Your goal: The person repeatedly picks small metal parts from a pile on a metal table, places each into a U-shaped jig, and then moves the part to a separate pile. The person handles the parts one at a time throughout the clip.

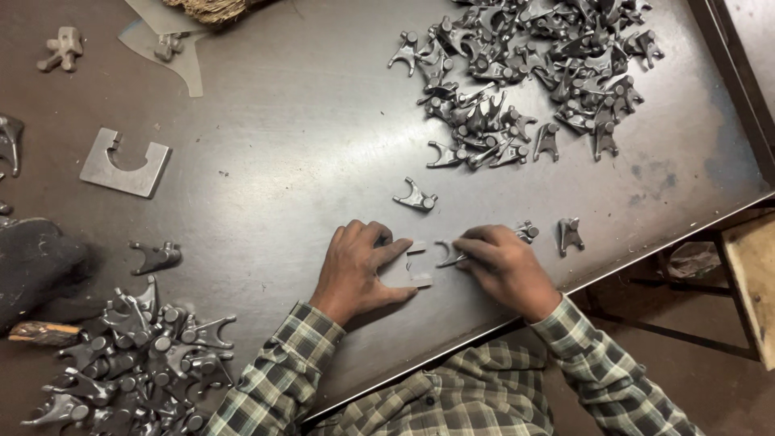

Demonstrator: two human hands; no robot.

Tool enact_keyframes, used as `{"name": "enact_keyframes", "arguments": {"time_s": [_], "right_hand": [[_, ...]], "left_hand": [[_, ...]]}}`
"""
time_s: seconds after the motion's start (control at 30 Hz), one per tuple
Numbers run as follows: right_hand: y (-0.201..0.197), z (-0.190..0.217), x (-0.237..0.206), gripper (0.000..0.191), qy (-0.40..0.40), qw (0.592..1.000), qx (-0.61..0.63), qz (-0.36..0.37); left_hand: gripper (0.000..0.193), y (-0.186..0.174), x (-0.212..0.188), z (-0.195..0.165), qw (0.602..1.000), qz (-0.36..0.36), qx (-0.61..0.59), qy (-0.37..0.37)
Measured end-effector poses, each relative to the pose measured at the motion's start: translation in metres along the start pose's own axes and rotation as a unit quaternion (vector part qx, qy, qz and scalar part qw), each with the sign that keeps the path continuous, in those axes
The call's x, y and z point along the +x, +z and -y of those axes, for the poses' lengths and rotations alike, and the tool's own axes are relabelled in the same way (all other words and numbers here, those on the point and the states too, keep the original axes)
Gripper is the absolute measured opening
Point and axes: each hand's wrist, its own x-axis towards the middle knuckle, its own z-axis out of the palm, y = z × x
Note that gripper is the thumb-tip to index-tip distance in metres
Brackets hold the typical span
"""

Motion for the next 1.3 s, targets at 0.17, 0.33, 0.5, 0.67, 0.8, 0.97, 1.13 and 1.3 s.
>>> {"name": "enact_keyframes", "arguments": {"time_s": [0.17,0.33,0.5,0.67,0.8,0.97,1.13,1.3], "right_hand": [[0.007,0.008,-0.002,0.031,-0.003,0.999,0.034,0.012],[0.002,0.005,0.0,0.033,-0.027,0.999,0.032,0.027],[0.013,0.011,0.005,0.033,-0.024,0.998,0.039,0.031],[-0.017,0.001,0.008,0.032,-0.01,0.998,0.007,0.068],[-0.048,-0.009,0.019,0.053,-0.078,0.976,-0.2,-0.029],[-0.004,0.012,0.055,0.051,0.048,0.995,-0.072,-0.048],[0.015,0.01,0.063,0.026,0.007,0.995,-0.091,-0.038],[-0.01,-0.011,0.026,0.025,-0.026,0.991,-0.128,0.001]], "left_hand": [[0.067,-0.001,0.0,-0.004,1.0,0.0,-0.005,-0.006],[0.066,-0.002,0.001,-0.006,1.0,-0.009,-0.003,-0.001],[0.068,-0.006,-0.001,-0.005,1.0,0.004,-0.017,-0.008],[0.066,-0.006,-0.001,-0.003,1.0,-0.011,-0.011,0.011],[0.065,-0.006,-0.003,-0.001,1.0,-0.009,-0.024,0.005],[0.066,-0.005,0.0,-0.005,1.0,-0.015,-0.015,0.007],[0.065,-0.006,-0.003,-0.005,1.0,-0.008,-0.008,-0.004],[0.066,-0.003,-0.003,0.0,1.0,-0.012,-0.004,0.004]]}}
